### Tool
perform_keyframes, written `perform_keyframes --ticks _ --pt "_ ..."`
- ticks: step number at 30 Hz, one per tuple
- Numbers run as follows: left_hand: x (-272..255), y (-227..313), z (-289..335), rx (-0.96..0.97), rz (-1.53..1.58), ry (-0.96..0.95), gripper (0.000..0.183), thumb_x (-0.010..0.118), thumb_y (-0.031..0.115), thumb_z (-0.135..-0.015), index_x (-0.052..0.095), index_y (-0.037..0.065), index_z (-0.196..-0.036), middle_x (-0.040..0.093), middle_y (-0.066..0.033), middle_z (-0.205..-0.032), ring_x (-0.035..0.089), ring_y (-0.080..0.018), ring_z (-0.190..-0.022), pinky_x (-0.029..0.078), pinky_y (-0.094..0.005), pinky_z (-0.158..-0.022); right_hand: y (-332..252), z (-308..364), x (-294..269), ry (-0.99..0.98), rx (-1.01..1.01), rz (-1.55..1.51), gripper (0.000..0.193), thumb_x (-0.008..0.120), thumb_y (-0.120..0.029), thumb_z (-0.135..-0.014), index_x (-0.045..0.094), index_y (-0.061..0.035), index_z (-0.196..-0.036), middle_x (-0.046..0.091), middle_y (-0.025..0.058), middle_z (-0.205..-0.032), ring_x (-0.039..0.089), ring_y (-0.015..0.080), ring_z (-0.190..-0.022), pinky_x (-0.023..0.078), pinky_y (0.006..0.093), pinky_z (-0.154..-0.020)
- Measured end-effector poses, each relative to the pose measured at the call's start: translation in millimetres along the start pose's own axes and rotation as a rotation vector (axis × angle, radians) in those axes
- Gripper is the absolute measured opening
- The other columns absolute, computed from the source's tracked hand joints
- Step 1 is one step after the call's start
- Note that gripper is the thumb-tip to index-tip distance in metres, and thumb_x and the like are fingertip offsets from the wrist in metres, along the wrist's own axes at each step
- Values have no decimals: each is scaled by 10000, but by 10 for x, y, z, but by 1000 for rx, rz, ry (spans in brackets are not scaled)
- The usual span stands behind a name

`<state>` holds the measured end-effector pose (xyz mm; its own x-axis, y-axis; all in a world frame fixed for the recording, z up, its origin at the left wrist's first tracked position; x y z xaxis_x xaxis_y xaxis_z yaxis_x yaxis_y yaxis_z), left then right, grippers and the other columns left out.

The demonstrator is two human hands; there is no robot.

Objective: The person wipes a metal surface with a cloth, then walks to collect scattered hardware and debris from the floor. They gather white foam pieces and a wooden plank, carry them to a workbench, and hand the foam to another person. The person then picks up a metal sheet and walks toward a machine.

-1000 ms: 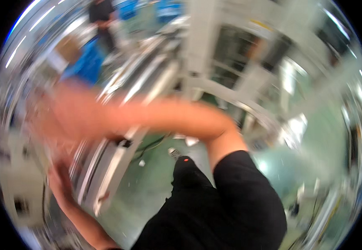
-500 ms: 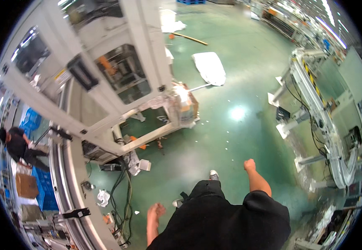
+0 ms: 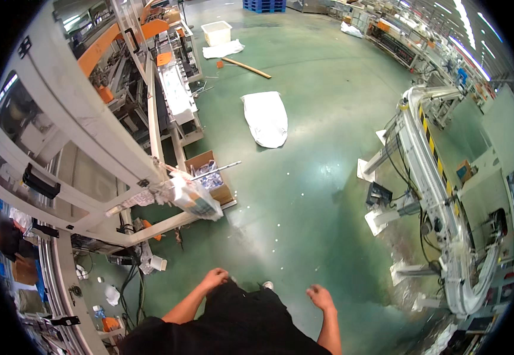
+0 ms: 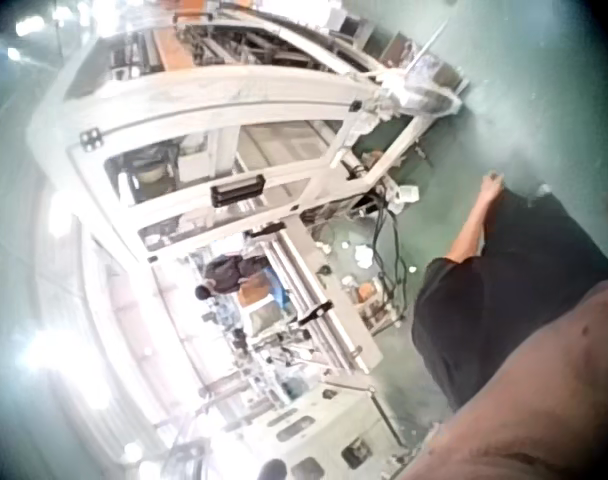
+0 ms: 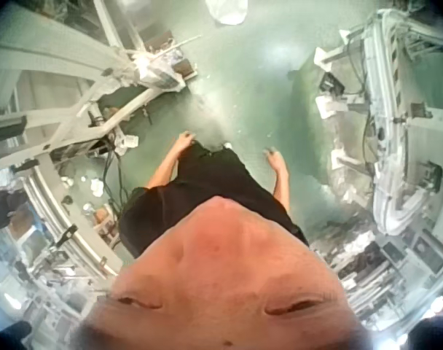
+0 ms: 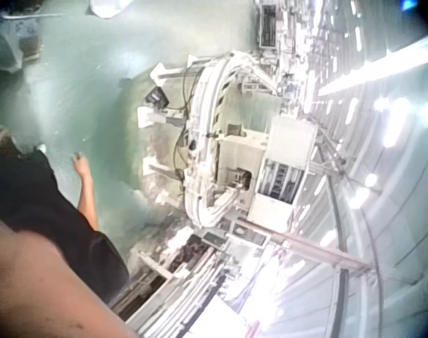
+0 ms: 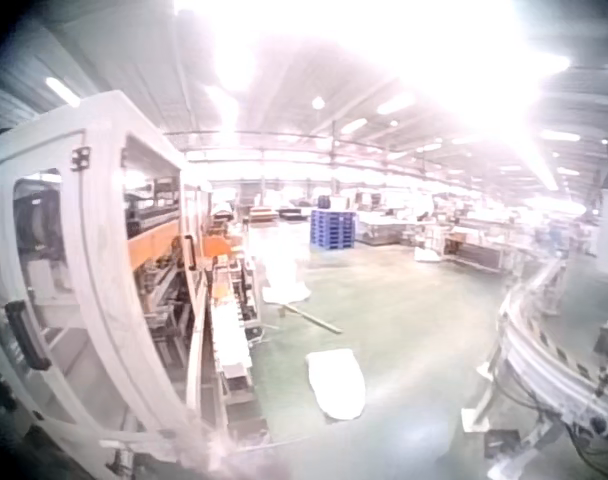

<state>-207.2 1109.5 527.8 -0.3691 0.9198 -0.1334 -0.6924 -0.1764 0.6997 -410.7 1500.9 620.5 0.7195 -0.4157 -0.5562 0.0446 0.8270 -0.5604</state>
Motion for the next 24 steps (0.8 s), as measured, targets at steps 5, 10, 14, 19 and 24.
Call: perform_keyframes --ticks 5,10,14,19,24 --pt "907 1350 -805 341 -537 -304 390 597 346 -867 606 -7 -1033 660 -163 -1005 635 -298 -946 493 -397 -810 -144 -1068 -1268 348 14 -470 305 580 -188 -896 596 26 -1113 654 110 -868 626 163 -711 513 304 -668" --pt "1121 2525 -2033 436 -720 -306 428 578 385 -861 589 34 -1105 647 -167 -1000 612 -325 -972 477 -416 -846 867 -2129 -1382 345 187 -565 231 499 -178 -900 647 -4 -875 620 91 -682 579 180 -558 494 301 -533" --pt "1589 3692 -3192 446 -610 -271 447 588 386 -851 593 28 -1120 654 -171 -994 621 -329 -962 496 -423 -824 2052 -1900 -1151 104 -239 485 175 587 -199 -808 652 -42 -763 646 103 -672 622 258 -569 510 401 -538" --pt "1745 5090 -3986 534 -498 -359 432 580 391 -865 600 27 -1098 660 -163 -983 631 -306 -914 495 -410 -803 1286 -2654 -1514 -59 642 -320 209 563 -213 -814 655 -29 -771 651 117 -688 627 255 -587 508 403 -556" --pt "1939 5769 -5533 527 -499 -434 434 577 407 -871 598 21 -1067 658 -158 -974 628 -253 -875 493 -382 -776 736 -4330 -2527 -56 576 -307 245 539 -227 -819 658 -17 -779 656 132 -704 631 252 -605 506 405 -575"
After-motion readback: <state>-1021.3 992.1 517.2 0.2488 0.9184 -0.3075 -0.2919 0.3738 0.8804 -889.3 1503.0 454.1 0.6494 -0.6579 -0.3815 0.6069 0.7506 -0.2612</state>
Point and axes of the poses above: each hand's wrist, its own z-axis away from the middle knuckle, its own x-axis out of the palm, y = z × x, the point moved 6 cm from there along -z, towards the middle knuckle
